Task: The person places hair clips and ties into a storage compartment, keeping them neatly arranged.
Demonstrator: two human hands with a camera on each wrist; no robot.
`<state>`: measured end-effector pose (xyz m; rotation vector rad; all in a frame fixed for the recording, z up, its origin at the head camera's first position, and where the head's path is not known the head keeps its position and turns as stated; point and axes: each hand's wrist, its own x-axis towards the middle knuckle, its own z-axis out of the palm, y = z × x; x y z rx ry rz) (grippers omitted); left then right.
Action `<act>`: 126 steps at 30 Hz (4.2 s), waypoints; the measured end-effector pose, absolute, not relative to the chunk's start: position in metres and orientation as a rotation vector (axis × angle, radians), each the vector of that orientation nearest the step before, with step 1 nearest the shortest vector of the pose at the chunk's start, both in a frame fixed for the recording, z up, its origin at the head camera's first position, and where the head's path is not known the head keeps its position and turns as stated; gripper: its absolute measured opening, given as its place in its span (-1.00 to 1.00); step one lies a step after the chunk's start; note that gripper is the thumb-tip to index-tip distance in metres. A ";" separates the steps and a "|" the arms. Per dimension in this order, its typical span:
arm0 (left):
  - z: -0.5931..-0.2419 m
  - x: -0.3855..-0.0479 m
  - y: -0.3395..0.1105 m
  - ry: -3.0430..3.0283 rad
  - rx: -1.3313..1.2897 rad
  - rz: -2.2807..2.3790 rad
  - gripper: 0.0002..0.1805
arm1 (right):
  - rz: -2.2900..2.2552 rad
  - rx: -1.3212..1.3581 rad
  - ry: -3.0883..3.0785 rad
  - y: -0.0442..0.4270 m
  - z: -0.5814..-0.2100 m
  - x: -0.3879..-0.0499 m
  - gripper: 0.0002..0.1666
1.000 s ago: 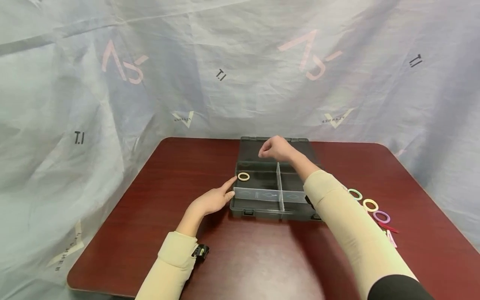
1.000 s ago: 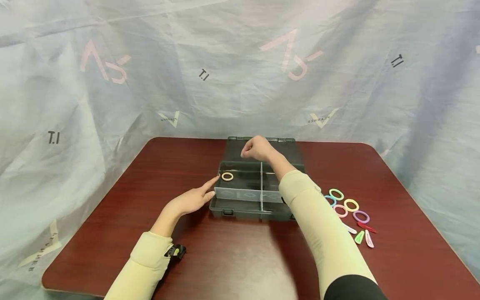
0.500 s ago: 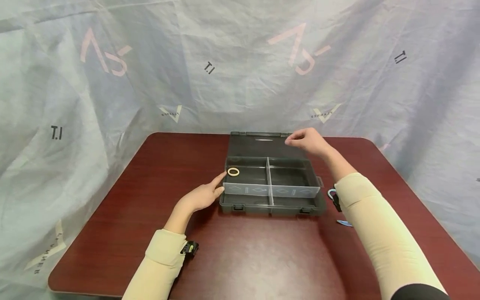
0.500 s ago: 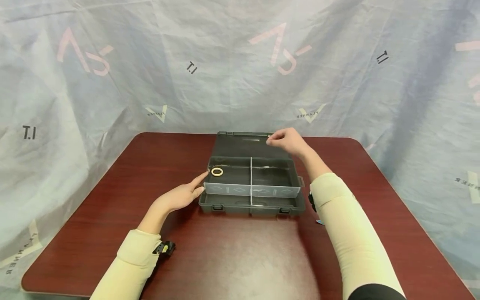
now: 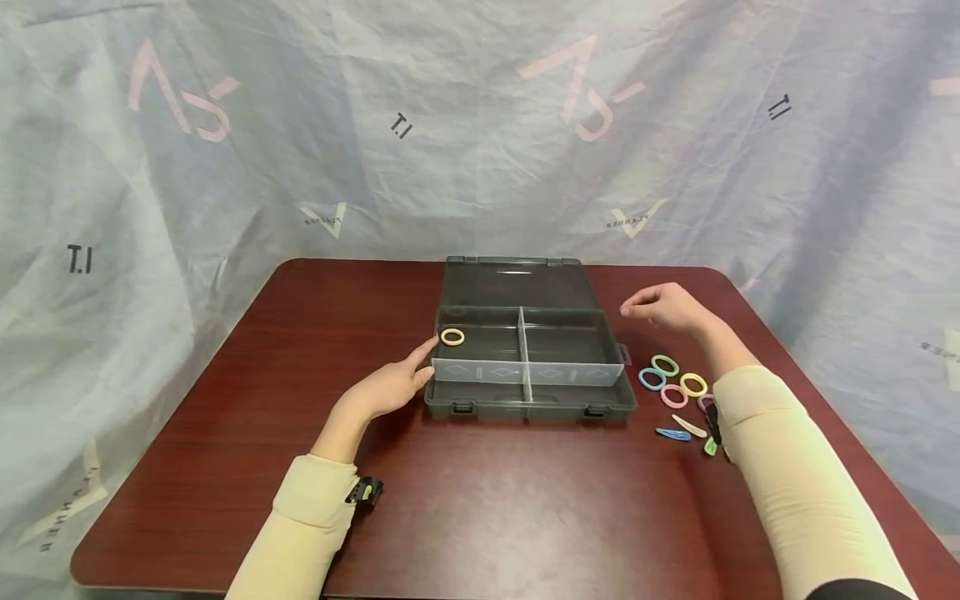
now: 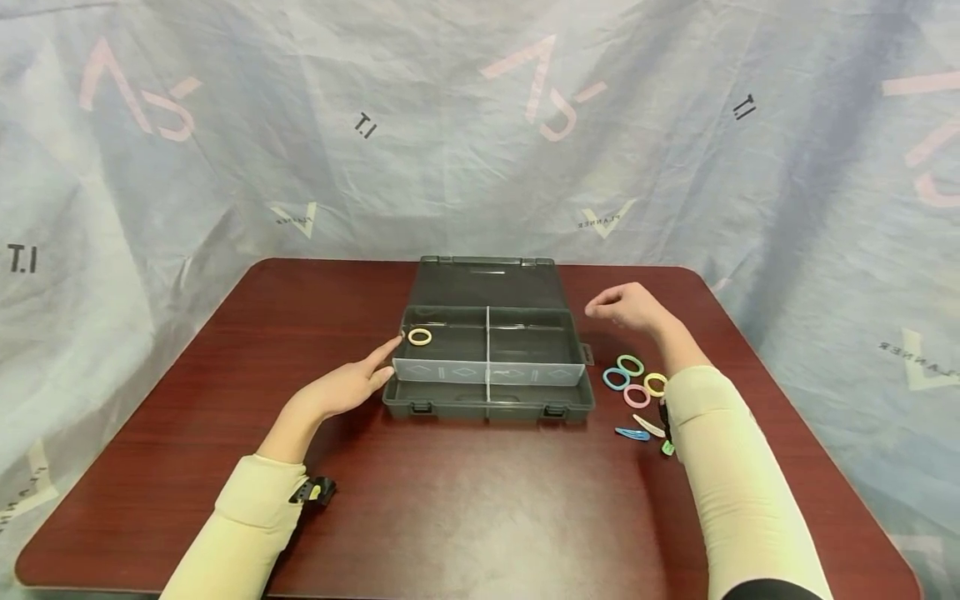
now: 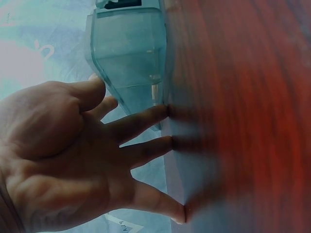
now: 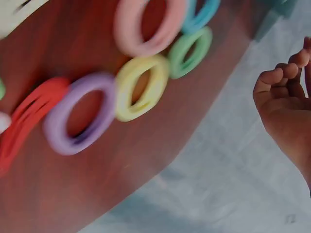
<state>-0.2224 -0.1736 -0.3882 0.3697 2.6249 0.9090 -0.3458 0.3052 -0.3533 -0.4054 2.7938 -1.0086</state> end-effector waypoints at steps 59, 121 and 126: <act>-0.388 -0.219 -0.177 2.633 0.343 0.900 -0.30 | -0.865 -0.481 2.897 0.296 -0.342 -0.348 -0.71; -0.391 -0.217 -0.162 2.660 0.318 0.872 -0.31 | -0.665 -0.883 2.714 0.077 -0.361 -0.381 -0.90; -0.395 -0.218 -0.162 2.655 0.313 0.883 -0.30 | -0.620 -0.882 2.731 0.071 -0.363 -0.380 -0.89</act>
